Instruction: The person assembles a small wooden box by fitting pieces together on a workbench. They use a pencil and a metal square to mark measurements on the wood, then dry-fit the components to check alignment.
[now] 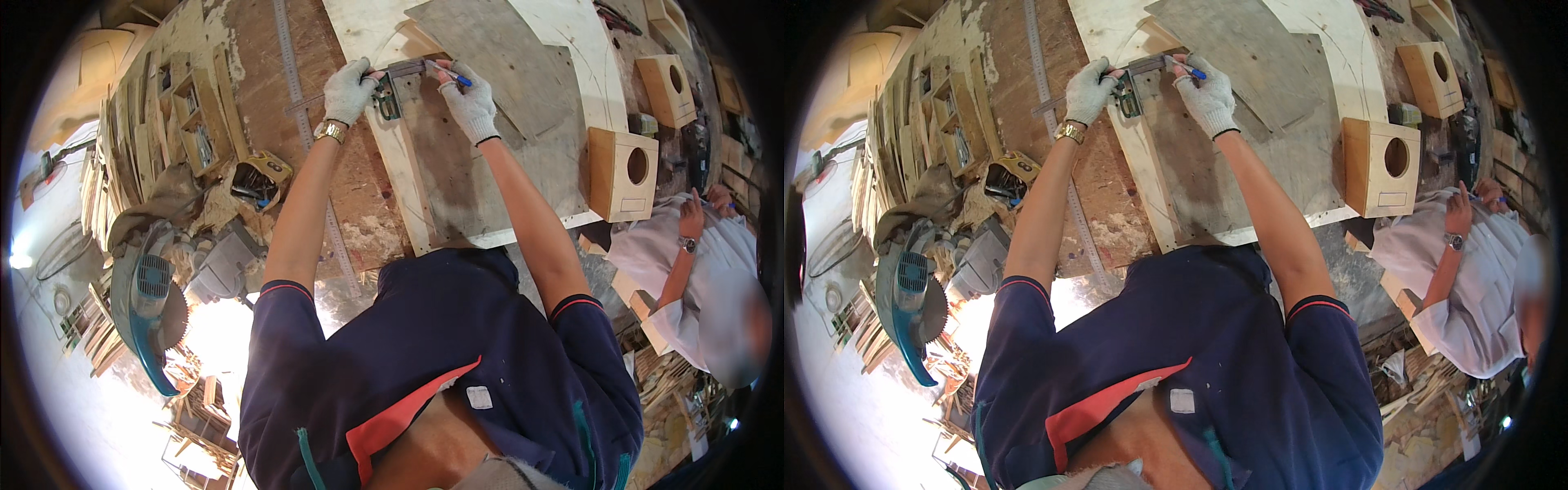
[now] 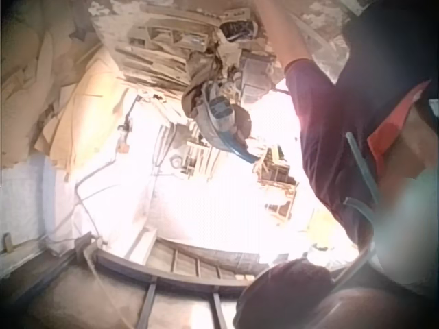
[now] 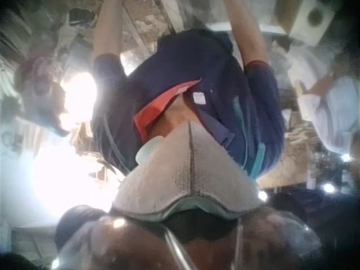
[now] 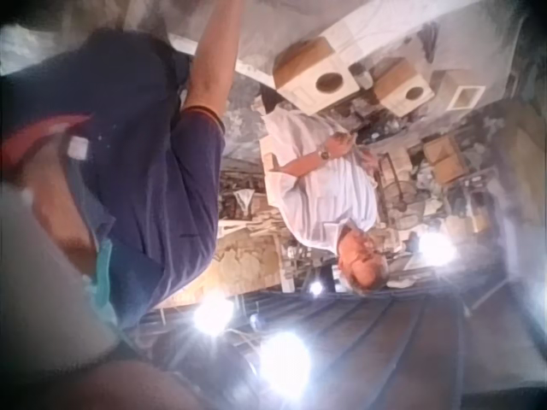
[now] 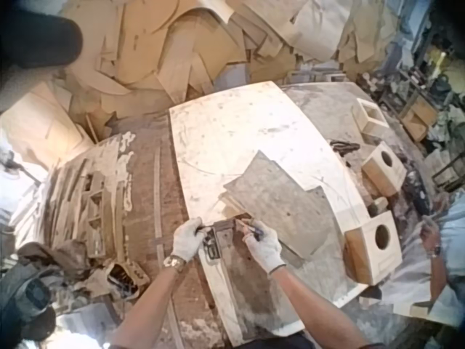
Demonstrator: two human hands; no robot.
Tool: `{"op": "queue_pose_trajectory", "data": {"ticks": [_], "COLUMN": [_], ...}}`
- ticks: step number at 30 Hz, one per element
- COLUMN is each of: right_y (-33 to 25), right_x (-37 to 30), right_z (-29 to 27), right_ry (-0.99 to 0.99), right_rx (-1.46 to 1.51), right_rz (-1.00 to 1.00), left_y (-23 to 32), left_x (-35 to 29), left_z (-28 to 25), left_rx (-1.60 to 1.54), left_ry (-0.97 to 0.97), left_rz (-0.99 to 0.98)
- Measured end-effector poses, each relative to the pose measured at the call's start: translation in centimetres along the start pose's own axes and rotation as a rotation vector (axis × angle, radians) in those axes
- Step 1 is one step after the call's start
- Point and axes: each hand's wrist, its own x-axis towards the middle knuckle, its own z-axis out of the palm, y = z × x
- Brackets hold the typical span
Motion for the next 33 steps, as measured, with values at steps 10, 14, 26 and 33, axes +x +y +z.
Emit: {"op": "queue_pose_trajectory", "data": {"ticks": [10,14,26,33], "right_y": [1.1,0.7,-0.5,1.0], "right_x": [0.5,-0.1,-3.1,-3.1], "right_z": [0.6,0.0,-0.9,-0.7], "right_ry": [0.01,-0.046,-0.034,-0.017], "right_rx": [-0.072,-0.113,-0.096,-0.176], "right_rz": [-0.044,0.04,0.015,0.014], "left_y": [0.5,1.1,1.6,1.7], "left_x": [-0.2,-1.0,-3.5,-3.8], "left_z": [-0.7,-0.9,0.1,-0.1], "left_rx": [-0.08,-0.062,-0.087,-0.144], "left_ry": [-0.068,-0.094,-0.043,-0.103], "left_rz": [-0.072,-0.096,-0.053,-0.111]}}
